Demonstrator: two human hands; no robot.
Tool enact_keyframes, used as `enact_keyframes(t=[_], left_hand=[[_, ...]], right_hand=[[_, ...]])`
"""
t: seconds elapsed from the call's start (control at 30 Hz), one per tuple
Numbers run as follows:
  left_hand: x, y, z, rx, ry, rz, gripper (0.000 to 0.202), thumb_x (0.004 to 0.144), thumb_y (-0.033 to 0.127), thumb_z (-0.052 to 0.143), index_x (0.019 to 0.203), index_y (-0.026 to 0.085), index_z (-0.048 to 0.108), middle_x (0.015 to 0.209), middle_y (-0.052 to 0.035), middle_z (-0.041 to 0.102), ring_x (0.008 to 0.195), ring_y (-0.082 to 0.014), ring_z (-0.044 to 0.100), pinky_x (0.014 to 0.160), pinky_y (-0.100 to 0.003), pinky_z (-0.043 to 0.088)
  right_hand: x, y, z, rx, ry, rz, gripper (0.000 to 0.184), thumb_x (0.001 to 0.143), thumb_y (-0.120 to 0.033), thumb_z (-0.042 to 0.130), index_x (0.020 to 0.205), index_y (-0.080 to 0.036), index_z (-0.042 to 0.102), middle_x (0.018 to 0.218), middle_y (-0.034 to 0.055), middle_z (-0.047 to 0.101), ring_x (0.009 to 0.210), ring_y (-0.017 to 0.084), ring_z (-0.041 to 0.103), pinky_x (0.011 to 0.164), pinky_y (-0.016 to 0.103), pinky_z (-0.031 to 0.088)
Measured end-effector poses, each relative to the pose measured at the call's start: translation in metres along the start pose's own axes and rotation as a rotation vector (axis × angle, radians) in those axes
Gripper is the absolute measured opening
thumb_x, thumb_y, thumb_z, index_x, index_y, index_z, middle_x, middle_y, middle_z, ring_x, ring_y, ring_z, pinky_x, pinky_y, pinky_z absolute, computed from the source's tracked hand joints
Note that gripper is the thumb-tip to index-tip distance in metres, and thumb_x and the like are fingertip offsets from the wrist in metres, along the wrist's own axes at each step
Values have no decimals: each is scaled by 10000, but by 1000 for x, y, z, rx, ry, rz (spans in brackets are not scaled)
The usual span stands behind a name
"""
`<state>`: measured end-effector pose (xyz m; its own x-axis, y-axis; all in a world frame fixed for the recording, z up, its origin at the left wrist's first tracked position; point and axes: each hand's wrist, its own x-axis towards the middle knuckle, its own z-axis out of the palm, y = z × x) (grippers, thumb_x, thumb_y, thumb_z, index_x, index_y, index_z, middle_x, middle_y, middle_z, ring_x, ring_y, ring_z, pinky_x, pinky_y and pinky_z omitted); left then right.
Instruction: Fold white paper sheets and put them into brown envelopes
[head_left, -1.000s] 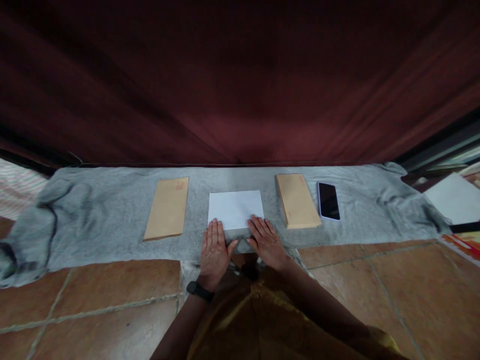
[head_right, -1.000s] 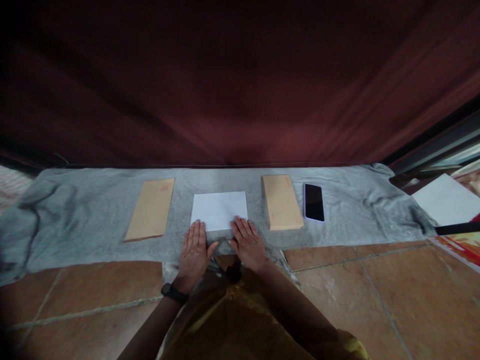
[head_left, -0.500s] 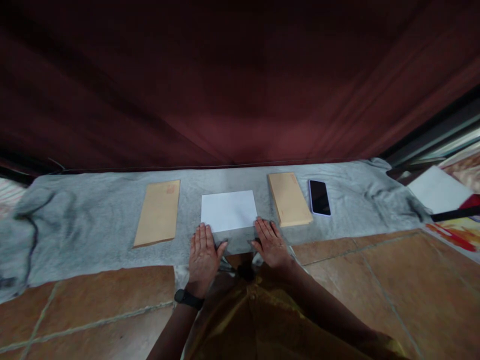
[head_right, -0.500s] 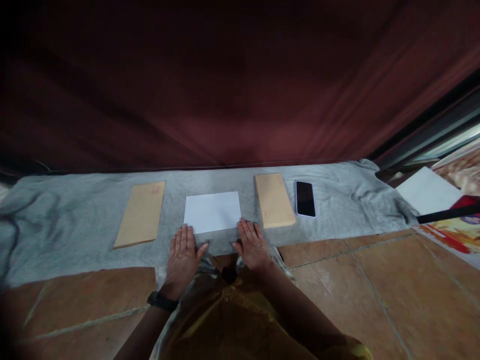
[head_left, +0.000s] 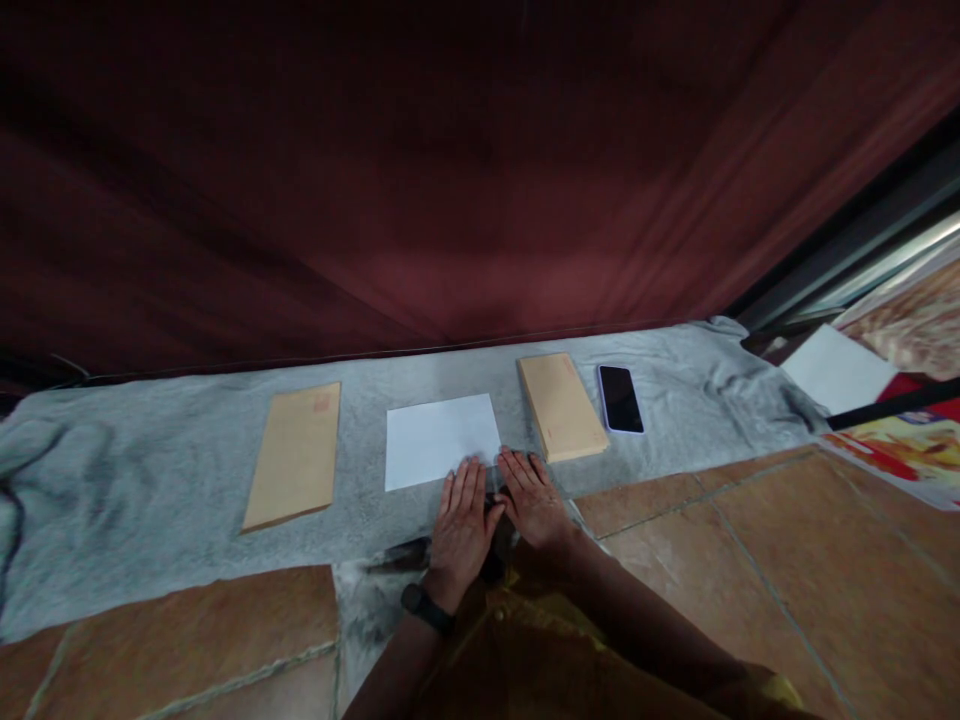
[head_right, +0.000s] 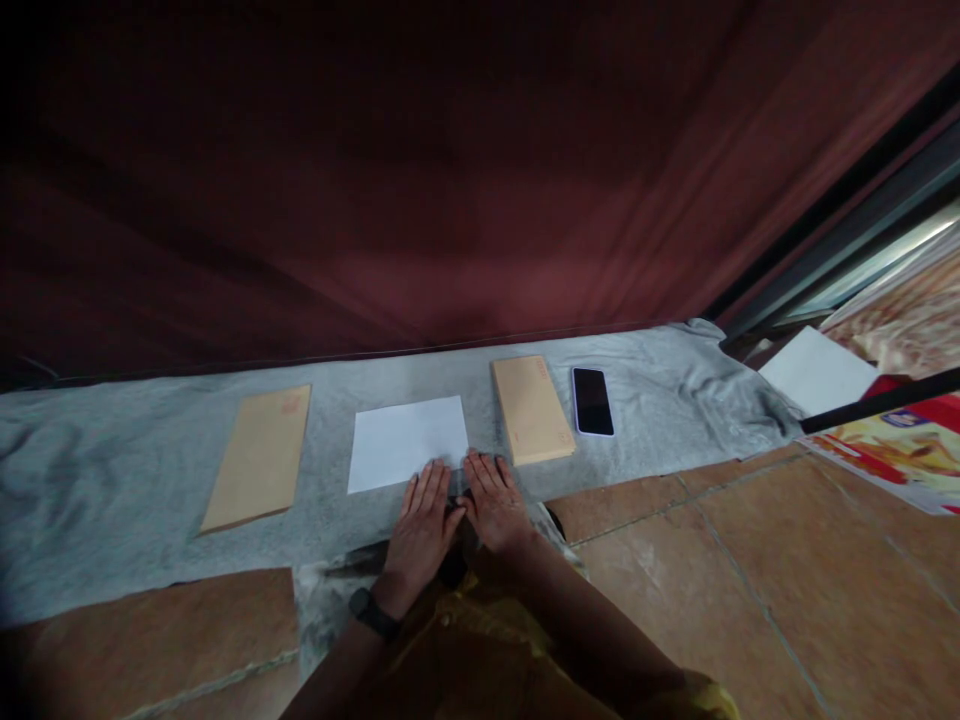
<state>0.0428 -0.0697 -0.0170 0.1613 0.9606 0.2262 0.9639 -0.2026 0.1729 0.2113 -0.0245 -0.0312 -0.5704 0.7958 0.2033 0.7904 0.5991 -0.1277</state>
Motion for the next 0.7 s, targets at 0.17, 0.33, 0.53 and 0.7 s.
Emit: enact_keyframes(t=[0.17,0.33,0.53,0.7], left_hand=[[0,-1,9,27,-23,10,645,984,425,424,1534,100,337,1590,-150,378,1512,-271,272,1220,-506,309],[-2,-2,9,50,-36,38,633,949,338,462,1517,77,363,1591,-177,365,1515,-306,252,1223,-560,275],[-5,-14,5,-17,10,-12,581,948,217,417,1489,10,377,1548,-224,420,1501,-290,293,1217,-505,324],[-9,-39,-4,2,95,-162,582,996,280,366,1516,20,327,1568,-231,385,1511,-306,262,1199,-532,338]], right_hand=[[4,0,-8,73,-1,16,523,1017,-265,414,1512,-95,406,1568,134,412,1456,259,365,1212,499,304],[34,-15,-19,213,60,51,482,1045,-273,361,1482,-91,450,1562,138,420,1468,251,344,1201,486,343],[64,-37,-5,347,50,-30,454,1061,-282,337,1431,-91,515,1531,131,467,1449,192,376,1204,398,358],[56,-41,4,237,22,-53,458,1049,-323,418,1474,-165,482,1568,98,419,1467,231,349,1218,467,306]])
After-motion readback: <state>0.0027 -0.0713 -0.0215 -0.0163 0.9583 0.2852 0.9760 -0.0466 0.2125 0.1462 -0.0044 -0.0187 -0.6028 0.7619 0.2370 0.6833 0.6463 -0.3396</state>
